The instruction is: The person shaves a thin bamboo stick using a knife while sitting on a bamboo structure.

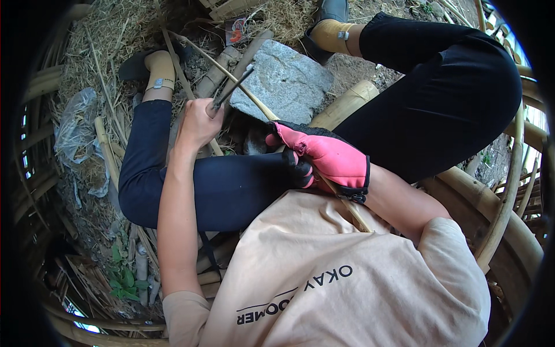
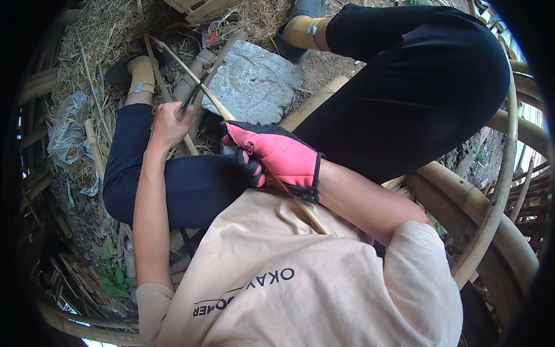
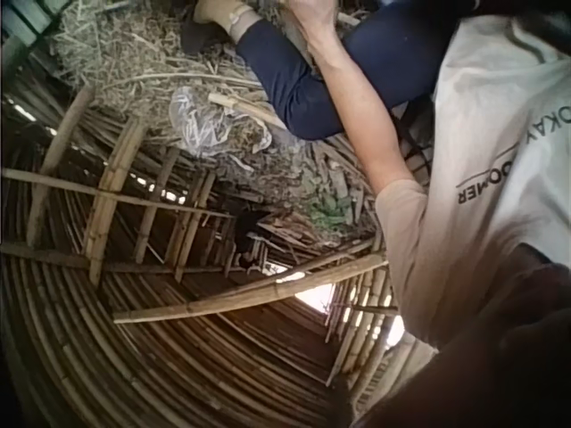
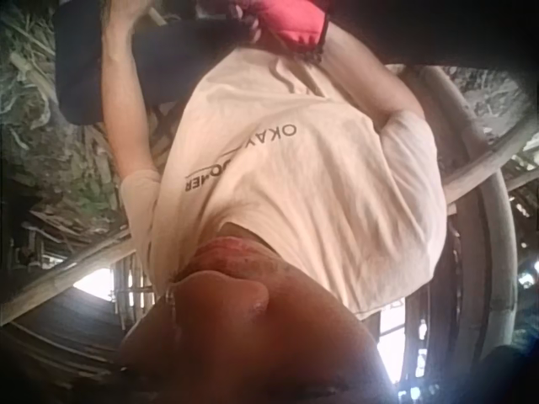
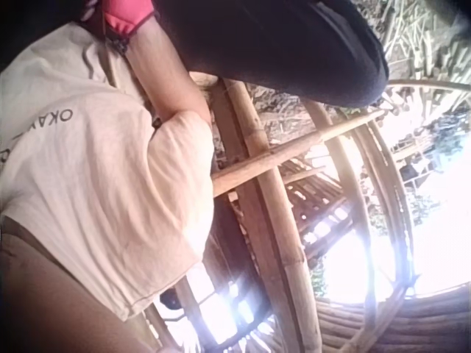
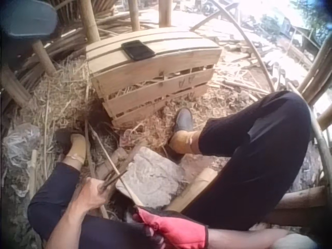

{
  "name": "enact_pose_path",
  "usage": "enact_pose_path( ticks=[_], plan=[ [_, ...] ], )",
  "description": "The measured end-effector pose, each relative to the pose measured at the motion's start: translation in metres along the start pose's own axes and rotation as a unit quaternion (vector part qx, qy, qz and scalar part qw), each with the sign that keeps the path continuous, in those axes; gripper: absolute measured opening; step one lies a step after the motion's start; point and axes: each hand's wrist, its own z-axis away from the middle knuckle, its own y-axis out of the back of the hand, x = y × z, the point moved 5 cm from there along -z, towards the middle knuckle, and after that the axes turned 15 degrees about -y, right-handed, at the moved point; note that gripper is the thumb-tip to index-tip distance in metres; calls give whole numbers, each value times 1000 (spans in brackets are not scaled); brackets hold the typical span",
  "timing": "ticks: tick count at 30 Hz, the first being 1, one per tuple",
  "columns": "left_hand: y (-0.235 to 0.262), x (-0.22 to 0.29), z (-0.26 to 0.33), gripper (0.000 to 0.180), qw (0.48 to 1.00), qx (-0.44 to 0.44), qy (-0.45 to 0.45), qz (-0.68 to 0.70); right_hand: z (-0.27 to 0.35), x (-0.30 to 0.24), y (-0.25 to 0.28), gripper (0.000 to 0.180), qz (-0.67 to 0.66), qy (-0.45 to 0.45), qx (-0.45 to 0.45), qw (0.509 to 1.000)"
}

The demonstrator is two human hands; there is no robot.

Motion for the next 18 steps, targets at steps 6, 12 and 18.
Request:
enact_pose_path(
  ticks=[6, 12, 18],
  plan=[
    [-7, 3, -2, 22, 998, 22, -62, -18, 2, -2, -1, 44, -20, 7, 34, 999],
    [0, -28, -14, 18, 996, 19, 76, -31, 3, -2, -3, 43, -15, 14, 29, 999],
    [3, -7, -5, 27, 1000, 8, 6, 7, 4, -2, -1, 43, -14, 10, 28, 999]
  ],
)
